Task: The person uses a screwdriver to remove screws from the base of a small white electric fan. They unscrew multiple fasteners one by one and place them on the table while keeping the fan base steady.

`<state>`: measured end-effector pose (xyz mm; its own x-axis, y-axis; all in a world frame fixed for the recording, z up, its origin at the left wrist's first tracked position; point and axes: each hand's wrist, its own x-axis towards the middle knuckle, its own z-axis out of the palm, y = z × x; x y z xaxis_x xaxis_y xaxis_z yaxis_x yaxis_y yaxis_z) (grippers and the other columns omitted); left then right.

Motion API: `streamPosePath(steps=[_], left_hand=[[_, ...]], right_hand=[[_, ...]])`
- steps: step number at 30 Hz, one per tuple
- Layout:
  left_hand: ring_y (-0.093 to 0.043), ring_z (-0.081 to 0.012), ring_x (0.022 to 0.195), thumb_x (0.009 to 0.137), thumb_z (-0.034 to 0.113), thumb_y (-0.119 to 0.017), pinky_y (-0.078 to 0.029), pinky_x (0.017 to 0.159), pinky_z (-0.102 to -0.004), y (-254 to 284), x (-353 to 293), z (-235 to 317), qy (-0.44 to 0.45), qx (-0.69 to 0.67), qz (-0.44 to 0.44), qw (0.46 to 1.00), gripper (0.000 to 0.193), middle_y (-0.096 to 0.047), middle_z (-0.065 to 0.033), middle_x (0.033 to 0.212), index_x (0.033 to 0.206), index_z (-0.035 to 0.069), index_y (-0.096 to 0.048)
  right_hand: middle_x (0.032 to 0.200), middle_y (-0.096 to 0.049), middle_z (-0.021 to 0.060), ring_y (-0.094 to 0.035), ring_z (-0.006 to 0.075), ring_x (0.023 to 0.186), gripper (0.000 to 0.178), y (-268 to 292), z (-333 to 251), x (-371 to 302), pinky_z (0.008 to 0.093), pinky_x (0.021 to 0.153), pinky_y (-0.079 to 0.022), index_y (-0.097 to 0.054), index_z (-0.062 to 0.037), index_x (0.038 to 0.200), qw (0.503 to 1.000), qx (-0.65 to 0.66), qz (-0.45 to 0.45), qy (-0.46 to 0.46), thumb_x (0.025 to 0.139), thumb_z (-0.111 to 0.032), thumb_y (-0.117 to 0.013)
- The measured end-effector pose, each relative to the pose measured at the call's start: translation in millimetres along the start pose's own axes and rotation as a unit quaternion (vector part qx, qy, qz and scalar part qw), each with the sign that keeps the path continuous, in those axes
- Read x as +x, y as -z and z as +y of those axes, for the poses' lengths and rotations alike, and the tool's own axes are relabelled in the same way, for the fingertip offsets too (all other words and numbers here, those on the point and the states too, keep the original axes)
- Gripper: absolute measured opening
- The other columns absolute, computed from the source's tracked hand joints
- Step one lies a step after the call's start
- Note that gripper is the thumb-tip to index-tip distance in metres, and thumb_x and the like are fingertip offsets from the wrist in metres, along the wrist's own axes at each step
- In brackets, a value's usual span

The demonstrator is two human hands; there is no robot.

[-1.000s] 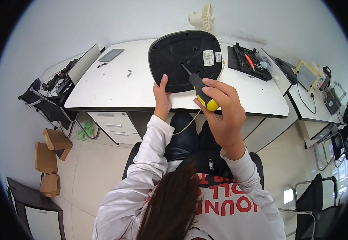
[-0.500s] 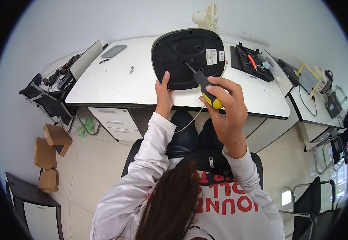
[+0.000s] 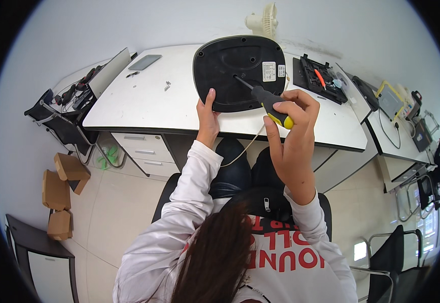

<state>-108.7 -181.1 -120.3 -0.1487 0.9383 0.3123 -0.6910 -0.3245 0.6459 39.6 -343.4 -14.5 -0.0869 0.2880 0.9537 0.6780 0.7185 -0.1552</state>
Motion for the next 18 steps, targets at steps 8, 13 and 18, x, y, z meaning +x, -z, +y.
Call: streamPosePath(steps=[8,13,18], left_hand=[[-0.061,-0.0153,0.096,0.087,0.031,-0.064,-0.052,0.08,-0.0289,0.5,1.5,-2.3,0.005,-0.016,-0.016,1.0,0.042,-0.061,-0.0057,0.108,0.117,0.004,-0.052],[-0.062,-0.0155,0.096,0.087,0.031,-0.063,-0.052,0.079,-0.0289,15.0,9.8,-9.0,0.028,-0.043,-0.026,0.998,0.04,-0.062,-0.0051,0.108,0.117,0.005,-0.053],[-0.062,-0.0155,0.096,0.088,0.029,-0.062,-0.052,0.081,-0.0294,6.9,5.0,-4.6,0.033,-0.042,-0.024,0.998,0.039,-0.062,-0.0057,0.107,0.117,0.005,-0.052]], right_hand=[[0.106,-0.055,0.0135,-0.06,0.0279,0.088,0.032,-4.5,-3.4,-0.1,0.0311,0.071,-0.051,-0.061,-0.014,0.104,0.999,0.036,-0.008,0.01,0.075,-0.002,-0.068],[0.11,-0.058,0.0133,-0.06,0.0302,0.093,0.036,-4.2,-10.4,5.8,0.0344,0.078,-0.05,-0.064,-0.0143,0.103,0.997,0.033,-0.056,0.051,0.071,0.002,-0.064],[0.119,-0.053,0.0136,-0.056,0.0301,0.101,0.036,-1.0,-14.8,4.6,0.032,0.074,-0.048,-0.065,-0.0165,0.102,0.997,0.042,-0.066,0.015,0.07,0.0,-0.067]])
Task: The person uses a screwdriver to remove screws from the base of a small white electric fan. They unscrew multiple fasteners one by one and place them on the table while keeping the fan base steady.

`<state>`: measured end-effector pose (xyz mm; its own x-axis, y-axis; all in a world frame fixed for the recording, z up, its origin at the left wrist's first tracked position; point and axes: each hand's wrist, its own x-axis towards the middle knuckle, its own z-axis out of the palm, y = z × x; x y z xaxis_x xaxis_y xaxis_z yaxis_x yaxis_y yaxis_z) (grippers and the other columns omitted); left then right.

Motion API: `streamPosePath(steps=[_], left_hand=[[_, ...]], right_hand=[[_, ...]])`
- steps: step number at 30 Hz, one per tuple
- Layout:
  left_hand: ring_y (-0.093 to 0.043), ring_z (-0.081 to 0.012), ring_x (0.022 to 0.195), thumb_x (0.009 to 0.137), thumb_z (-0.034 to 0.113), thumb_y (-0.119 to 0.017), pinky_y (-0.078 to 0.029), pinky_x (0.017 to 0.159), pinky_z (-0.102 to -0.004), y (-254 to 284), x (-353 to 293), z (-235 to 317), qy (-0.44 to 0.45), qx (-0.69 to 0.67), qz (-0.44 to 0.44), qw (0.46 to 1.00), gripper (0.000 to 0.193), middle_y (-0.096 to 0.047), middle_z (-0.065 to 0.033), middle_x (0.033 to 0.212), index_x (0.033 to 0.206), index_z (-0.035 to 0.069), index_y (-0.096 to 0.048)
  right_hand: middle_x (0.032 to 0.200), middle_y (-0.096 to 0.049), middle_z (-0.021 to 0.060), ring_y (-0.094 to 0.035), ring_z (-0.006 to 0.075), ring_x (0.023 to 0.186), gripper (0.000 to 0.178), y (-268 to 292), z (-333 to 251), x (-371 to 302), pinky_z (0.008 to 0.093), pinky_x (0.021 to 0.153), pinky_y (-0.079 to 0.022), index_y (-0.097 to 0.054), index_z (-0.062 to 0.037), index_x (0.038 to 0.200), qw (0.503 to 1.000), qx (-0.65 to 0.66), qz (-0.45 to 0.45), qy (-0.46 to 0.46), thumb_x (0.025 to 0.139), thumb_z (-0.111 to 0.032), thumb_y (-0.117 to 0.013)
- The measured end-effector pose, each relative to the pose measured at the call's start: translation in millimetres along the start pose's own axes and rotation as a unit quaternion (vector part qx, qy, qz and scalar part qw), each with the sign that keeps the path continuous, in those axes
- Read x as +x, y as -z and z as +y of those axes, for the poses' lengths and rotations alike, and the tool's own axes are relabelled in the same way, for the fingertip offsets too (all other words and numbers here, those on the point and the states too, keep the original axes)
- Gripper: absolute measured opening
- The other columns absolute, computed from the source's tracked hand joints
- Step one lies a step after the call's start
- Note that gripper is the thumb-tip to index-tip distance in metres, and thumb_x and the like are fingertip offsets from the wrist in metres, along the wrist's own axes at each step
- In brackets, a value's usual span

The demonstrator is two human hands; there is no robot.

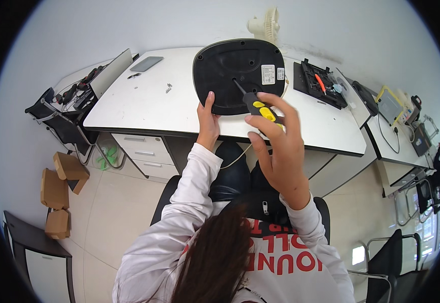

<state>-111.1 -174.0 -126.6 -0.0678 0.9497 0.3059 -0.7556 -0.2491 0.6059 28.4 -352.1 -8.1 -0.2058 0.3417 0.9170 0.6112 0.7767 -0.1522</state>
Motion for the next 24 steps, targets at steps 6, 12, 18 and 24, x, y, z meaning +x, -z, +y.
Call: streamPosePath(steps=[6,12,18,24], left_hand=[[-0.061,-0.0154,0.097,0.087,0.03,-0.063,-0.052,0.081,-0.0291,-5.2,-3.6,5.9,-0.03,0.016,0.013,0.999,0.042,-0.062,-0.006,0.109,0.119,0.004,-0.052],[-0.06,-0.0146,0.099,0.085,0.029,-0.066,-0.049,0.084,-0.0273,-9.2,-6.0,1.1,-0.04,0.012,0.011,0.999,0.045,-0.062,-0.0066,0.109,0.119,0.002,-0.052],[-0.059,-0.0146,0.098,0.085,0.029,-0.067,-0.048,0.082,-0.0265,-7.2,-8.7,2.9,-0.028,0.039,0.015,0.999,0.044,-0.061,-0.0065,0.109,0.117,0.001,-0.054],[-0.059,-0.0146,0.098,0.085,0.03,-0.067,-0.049,0.082,-0.0281,-10.0,-10.5,6.9,-0.032,0.042,0.012,0.999,0.045,-0.061,-0.006,0.109,0.118,0.002,-0.054]], right_hand=[[0.114,-0.057,0.0127,-0.058,0.0256,0.097,0.032,1.8,4.4,-4.6,0.029,0.071,-0.048,-0.069,-0.015,0.097,0.998,-0.044,0.046,-0.003,0.07,0.001,-0.067],[0.112,-0.061,0.0173,-0.063,0.0289,0.095,0.033,7.2,24.9,-3.9,0.0306,0.079,-0.051,-0.07,-0.011,0.099,0.989,-0.07,0.128,0.024,0.07,0.004,-0.066],[0.114,-0.06,0.0187,-0.061,0.0316,0.103,0.029,6.5,12.3,-2.9,0.0352,0.089,-0.05,-0.07,-0.0091,0.099,0.996,0.025,0.057,0.06,0.075,0.003,-0.062],[0.119,-0.057,0.0193,-0.057,0.0373,0.109,0.043,3.9,8.7,-1.4,0.0386,0.09,-0.049,-0.047,-0.0023,0.113,0.997,0.028,0.023,0.072,0.073,0.012,-0.053]])
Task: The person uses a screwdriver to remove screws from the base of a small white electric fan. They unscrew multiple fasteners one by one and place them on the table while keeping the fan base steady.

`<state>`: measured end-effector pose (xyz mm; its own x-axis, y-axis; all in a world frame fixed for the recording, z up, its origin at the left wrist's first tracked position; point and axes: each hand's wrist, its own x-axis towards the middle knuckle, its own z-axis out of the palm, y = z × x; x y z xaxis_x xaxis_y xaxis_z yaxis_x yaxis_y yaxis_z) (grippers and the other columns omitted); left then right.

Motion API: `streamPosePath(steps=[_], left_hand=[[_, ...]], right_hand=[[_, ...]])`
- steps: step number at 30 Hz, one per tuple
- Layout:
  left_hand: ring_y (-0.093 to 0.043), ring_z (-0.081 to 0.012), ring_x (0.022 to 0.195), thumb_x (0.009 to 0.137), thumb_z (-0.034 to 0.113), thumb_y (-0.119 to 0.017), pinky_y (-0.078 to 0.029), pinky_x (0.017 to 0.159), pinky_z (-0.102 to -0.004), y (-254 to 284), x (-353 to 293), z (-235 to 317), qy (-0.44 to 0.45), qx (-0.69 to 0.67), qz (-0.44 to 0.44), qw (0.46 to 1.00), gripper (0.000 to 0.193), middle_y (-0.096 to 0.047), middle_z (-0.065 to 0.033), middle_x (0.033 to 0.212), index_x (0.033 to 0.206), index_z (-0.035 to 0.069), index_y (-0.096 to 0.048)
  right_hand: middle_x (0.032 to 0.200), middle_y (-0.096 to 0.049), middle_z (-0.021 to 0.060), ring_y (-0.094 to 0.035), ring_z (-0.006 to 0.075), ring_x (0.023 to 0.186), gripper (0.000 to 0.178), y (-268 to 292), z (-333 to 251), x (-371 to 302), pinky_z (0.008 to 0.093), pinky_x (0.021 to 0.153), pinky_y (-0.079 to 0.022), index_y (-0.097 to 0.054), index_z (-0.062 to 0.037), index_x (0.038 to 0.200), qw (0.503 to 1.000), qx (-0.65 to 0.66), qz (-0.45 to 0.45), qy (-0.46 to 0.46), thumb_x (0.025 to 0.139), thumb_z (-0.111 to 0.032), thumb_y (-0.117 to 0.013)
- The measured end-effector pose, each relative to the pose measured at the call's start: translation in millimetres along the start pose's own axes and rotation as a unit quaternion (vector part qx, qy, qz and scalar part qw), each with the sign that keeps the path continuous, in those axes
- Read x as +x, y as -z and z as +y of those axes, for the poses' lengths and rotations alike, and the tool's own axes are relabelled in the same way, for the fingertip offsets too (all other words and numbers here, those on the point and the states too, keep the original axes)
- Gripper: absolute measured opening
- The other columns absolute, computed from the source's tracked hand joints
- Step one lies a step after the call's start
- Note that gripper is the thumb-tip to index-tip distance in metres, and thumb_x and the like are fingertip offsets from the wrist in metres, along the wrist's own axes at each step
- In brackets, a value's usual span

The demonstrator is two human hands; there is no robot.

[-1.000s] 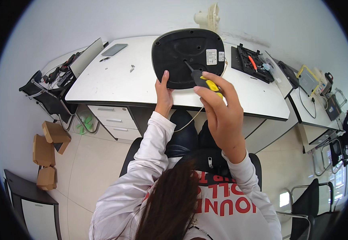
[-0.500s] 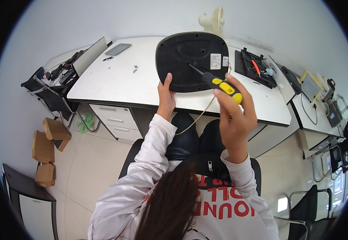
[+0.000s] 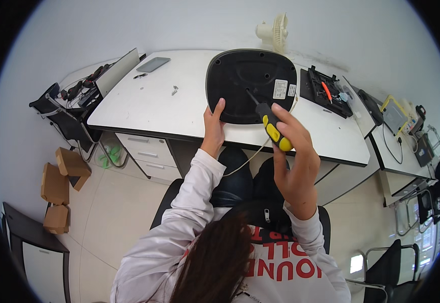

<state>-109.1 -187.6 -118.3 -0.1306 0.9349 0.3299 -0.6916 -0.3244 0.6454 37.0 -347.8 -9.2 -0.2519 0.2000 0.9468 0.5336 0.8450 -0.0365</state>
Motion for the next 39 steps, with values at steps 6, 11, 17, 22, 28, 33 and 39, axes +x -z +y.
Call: streamPosePath(steps=[6,11,17,22,28,33,39], left_hand=[[-0.059,-0.0145,0.098,0.085,0.032,-0.067,-0.049,0.082,-0.0282,2.4,3.9,-4.7,0.005,0.003,0.005,1.0,0.046,-0.061,-0.0056,0.109,0.118,0.003,-0.054],[-0.06,-0.0145,0.097,0.085,0.032,-0.066,-0.05,0.081,-0.0274,3.5,3.1,-1.5,0.001,-0.003,0.004,1.0,0.046,-0.061,-0.0055,0.109,0.118,0.003,-0.054],[-0.06,-0.0153,0.099,0.085,0.031,-0.066,-0.05,0.082,-0.0281,0.4,2.1,-3.8,0.001,-0.011,0.0,1.0,0.045,-0.061,-0.0064,0.111,0.118,0.003,-0.053],[-0.06,-0.016,0.1,0.085,0.03,-0.066,-0.049,0.084,-0.0289,2.9,2.4,-1.3,0.004,-0.008,-0.003,1.0,0.045,-0.061,-0.0067,0.112,0.118,0.002,-0.053],[-0.059,-0.0155,0.1,0.085,0.03,-0.066,-0.049,0.083,-0.0284,1.1,1.4,-0.7,0.003,-0.004,-0.004,1.0,0.046,-0.061,-0.0068,0.111,0.119,0.002,-0.053],[-0.06,-0.0151,0.1,0.086,0.03,-0.065,-0.05,0.083,-0.0283,1.6,3.3,-3.1,0.006,-0.011,0.002,1.0,0.045,-0.061,-0.0069,0.111,0.12,0.002,-0.052],[-0.06,-0.0156,0.099,0.086,0.03,-0.065,-0.051,0.082,-0.0296,3.7,4.3,-0.2,0.012,-0.031,-0.007,0.999,0.046,-0.061,-0.0072,0.112,0.12,0.002,-0.052]], right_hand=[[0.114,-0.049,0.0151,-0.054,0.0332,0.108,0.041,-3.1,-10.2,-12.7,0.0369,0.083,-0.049,-0.049,-0.0054,0.103,0.997,0.0,-0.059,-0.058,0.066,0.01,-0.055],[0.11,-0.05,0.0128,-0.057,0.0318,0.104,0.037,-11.6,-5.1,-10.1,0.035,0.08,-0.051,-0.048,-0.007,0.099,0.998,-0.039,-0.048,-0.024,0.07,0.004,-0.068],[0.113,-0.051,0.0154,-0.062,0.0333,0.089,0.037,-13.8,7.3,-11.7,0.0351,0.075,-0.053,-0.048,-0.008,0.1,0.999,-0.022,0.033,-0.025,0.073,0.001,-0.071],[0.108,-0.054,0.019,-0.062,0.0345,0.086,0.038,-8.8,-2.3,-10.1,0.0353,0.07,-0.053,-0.047,-0.0074,0.103,0.996,-0.045,0.027,-0.068,0.074,0.002,-0.07],[0.109,-0.056,0.0177,-0.063,0.0333,0.085,0.04,-8.4,4.2,-8.7,0.0331,0.067,-0.052,-0.046,-0.0064,0.105,0.996,-0.053,0.036,-0.056,0.074,0.002,-0.07],[0.109,-0.058,0.0166,-0.062,0.0332,0.088,0.04,-10.4,4.2,-6.0,0.0332,0.066,-0.051,-0.047,-0.0052,0.106,0.996,-0.054,0.032,-0.059,0.074,0.002,-0.07],[0.109,-0.054,0.0177,-0.062,0.0306,0.086,0.038,-6.7,6.7,2.0,0.0309,0.065,-0.051,-0.053,-0.0053,0.103,0.994,-0.054,0.05,-0.075,0.072,-0.002,-0.073]])
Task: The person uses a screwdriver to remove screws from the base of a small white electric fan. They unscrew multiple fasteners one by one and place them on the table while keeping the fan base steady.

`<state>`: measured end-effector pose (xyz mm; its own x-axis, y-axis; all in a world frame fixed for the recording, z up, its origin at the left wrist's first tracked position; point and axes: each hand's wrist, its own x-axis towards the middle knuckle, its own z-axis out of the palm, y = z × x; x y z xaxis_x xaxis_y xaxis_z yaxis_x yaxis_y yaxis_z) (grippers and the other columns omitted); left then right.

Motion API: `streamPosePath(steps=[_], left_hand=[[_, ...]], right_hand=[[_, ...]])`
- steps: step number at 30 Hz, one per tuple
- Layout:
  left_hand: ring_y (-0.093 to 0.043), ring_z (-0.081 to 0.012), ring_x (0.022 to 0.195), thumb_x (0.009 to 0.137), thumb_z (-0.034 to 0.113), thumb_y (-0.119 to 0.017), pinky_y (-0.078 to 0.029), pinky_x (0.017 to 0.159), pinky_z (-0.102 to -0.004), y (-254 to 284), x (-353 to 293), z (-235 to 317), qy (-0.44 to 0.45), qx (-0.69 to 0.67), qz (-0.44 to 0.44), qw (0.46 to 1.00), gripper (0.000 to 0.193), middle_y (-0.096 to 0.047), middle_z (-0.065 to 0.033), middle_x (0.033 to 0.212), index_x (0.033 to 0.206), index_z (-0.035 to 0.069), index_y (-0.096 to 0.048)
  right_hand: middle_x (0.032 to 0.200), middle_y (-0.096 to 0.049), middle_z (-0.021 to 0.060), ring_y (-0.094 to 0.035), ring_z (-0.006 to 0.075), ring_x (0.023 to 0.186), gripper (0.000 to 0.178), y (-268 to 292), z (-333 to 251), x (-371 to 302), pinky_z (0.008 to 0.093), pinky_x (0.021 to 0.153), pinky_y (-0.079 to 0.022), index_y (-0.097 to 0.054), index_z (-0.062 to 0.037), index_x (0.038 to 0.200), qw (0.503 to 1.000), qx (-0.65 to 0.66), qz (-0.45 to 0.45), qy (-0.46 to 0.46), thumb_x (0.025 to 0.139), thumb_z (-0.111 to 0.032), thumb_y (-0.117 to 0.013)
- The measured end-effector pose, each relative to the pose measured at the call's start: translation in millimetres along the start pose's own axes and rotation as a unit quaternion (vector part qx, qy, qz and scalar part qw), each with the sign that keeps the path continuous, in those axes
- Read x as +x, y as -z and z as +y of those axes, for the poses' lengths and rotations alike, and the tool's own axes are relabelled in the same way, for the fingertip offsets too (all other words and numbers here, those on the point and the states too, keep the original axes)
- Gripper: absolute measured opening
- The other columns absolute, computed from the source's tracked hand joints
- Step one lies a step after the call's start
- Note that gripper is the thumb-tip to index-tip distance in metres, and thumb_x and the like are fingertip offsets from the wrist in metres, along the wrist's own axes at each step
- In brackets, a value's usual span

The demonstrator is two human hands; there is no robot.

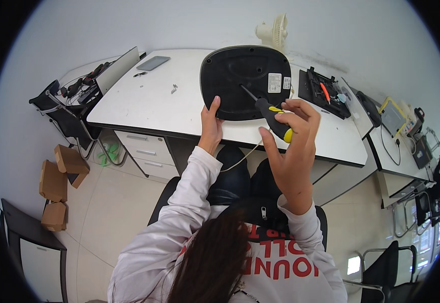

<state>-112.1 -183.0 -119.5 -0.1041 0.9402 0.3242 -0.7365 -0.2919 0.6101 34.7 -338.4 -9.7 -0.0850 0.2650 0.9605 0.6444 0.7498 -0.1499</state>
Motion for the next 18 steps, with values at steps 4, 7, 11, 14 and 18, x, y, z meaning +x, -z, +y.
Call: streamPosePath(steps=[4,7,11,14,18], left_hand=[[-0.06,-0.0159,0.098,0.086,0.031,-0.066,-0.051,0.082,-0.0301,-2.8,-3.7,-0.3,-0.009,0.031,0.006,0.999,0.047,-0.061,-0.0067,0.111,0.12,0.002,-0.052],[-0.06,-0.0159,0.098,0.085,0.031,-0.066,-0.051,0.081,-0.0302,-2.0,-1.0,-1.8,-0.01,0.015,0.008,1.0,0.048,-0.061,-0.0064,0.11,0.12,0.001,-0.052],[-0.06,-0.0159,0.098,0.085,0.031,-0.067,-0.051,0.081,-0.0303,0.7,0.4,-3.7,0.0,0.02,0.008,1.0,0.049,-0.061,-0.0068,0.111,0.12,0.001,-0.052],[-0.059,-0.016,0.098,0.085,0.031,-0.066,-0.051,0.081,-0.0306,1.6,-0.2,-3.4,-0.001,0.033,0.004,0.999,0.049,-0.06,-0.007,0.111,0.121,0.001,-0.052],[-0.059,-0.016,0.1,0.085,0.031,-0.066,-0.051,0.082,-0.0307,-1.5,-1.5,-2.4,-0.005,0.035,0.001,0.999,0.049,-0.06,-0.0069,0.112,0.121,0.001,-0.052]], right_hand=[[0.102,-0.055,0.0141,-0.062,0.025,0.083,0.034,-3.0,-2.6,5.7,0.026,0.063,-0.051,-0.058,-0.0063,0.098,1.0,-0.019,0.009,0.004,0.07,-0.003,-0.076],[0.099,-0.057,0.0121,-0.062,0.0246,0.083,0.034,-3.0,-5.5,9.2,0.0261,0.065,-0.052,-0.058,-0.0062,0.099,0.999,-0.034,0.023,0.02,0.07,-0.002,-0.075],[0.098,-0.057,0.0113,-0.062,0.0237,0.083,0.036,-8.0,2.3,7.2,0.0265,0.066,-0.052,-0.059,-0.0069,0.102,0.999,-0.028,0.031,0.027,0.07,-0.002,-0.075],[0.098,-0.057,0.0114,-0.062,0.0234,0.082,0.036,-3.3,-4.6,9.7,0.0278,0.067,-0.052,-0.059,-0.0064,0.104,0.999,-0.027,0.031,0.006,0.071,-0.002,-0.074],[0.097,-0.056,0.011,-0.061,0.0242,0.083,0.035,0.7,-5.4,9.3,0.0306,0.069,-0.052,-0.059,-0.0041,0.105,1.0,-0.028,-0.006,0.002,0.073,-0.001,-0.073]])
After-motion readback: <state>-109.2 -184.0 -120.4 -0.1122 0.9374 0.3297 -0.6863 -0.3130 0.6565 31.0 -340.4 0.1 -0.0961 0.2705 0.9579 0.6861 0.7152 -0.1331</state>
